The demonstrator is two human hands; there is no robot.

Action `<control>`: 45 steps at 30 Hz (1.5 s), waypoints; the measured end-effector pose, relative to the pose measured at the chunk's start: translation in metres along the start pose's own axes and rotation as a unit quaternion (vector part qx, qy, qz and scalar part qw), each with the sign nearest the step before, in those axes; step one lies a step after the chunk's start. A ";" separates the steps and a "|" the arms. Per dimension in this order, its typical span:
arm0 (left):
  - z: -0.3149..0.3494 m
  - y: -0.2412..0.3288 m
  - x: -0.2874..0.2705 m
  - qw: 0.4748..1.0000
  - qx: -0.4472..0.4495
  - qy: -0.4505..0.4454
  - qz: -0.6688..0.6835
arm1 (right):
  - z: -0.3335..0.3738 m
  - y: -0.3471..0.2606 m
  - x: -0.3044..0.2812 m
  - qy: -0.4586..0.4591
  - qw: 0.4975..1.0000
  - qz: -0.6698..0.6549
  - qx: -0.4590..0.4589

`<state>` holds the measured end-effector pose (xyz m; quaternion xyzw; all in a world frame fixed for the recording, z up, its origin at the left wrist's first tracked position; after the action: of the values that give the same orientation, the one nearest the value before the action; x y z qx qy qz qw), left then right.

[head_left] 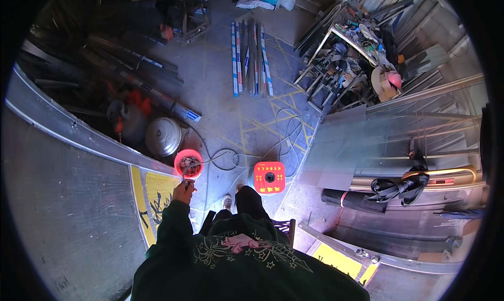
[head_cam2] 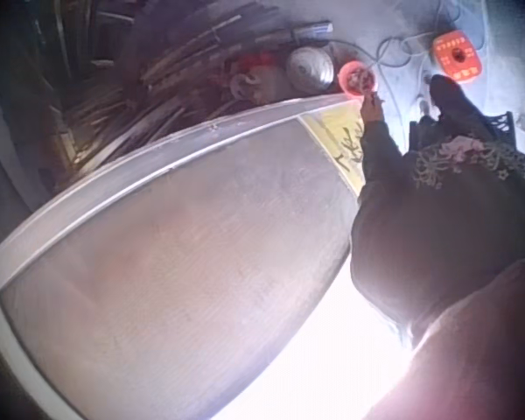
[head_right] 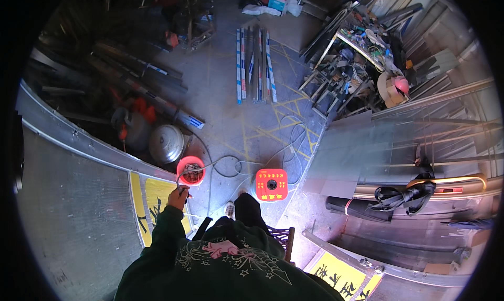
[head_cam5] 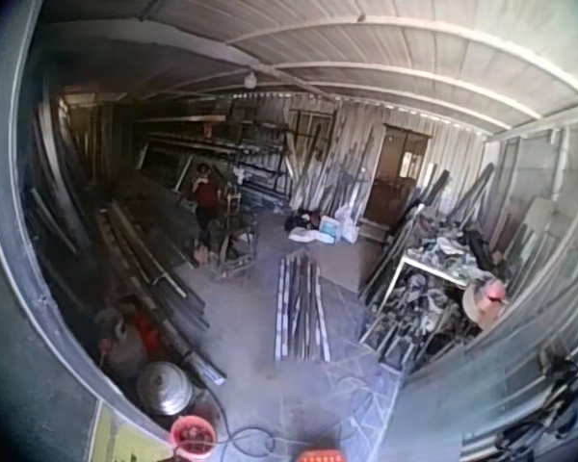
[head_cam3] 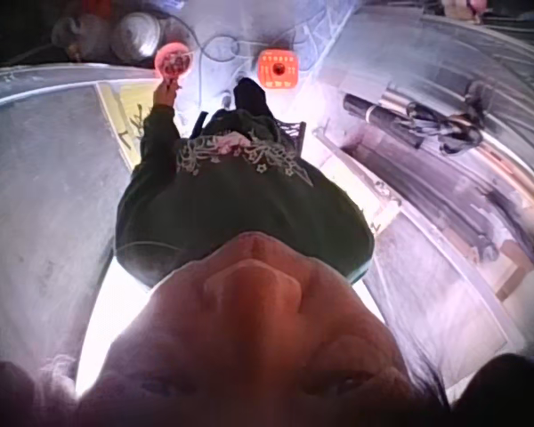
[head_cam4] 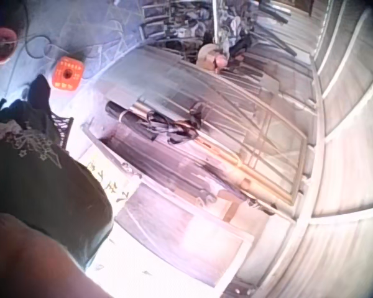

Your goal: The person retrieves a spool of white plastic tubing and a pair of scissors, then cuts several short lengths of tubing. The person sits on the floor to continue cutting the tubing into multiple pieces.

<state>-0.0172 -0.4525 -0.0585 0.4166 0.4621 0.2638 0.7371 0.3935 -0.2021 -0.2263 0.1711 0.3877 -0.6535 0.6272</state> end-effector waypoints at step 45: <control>-0.424 -0.052 0.295 0.909 0.035 -0.176 -0.375 | -0.549 -0.240 -0.537 0.225 0.967 0.113 -0.030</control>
<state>-0.2713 -0.0937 -0.3349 0.2778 0.4559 -0.1266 0.8360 0.1035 0.5425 -0.1266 0.3374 0.5161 -0.5109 0.5990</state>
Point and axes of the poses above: each hand's wrist, its own z-axis away from the middle knuckle, its own x-axis out of the palm, y = z × x, the point moved 8 cm from there along -z, towards the middle knuckle, and after that the axes turned 10 degrees about y, right-handed, at the moved point
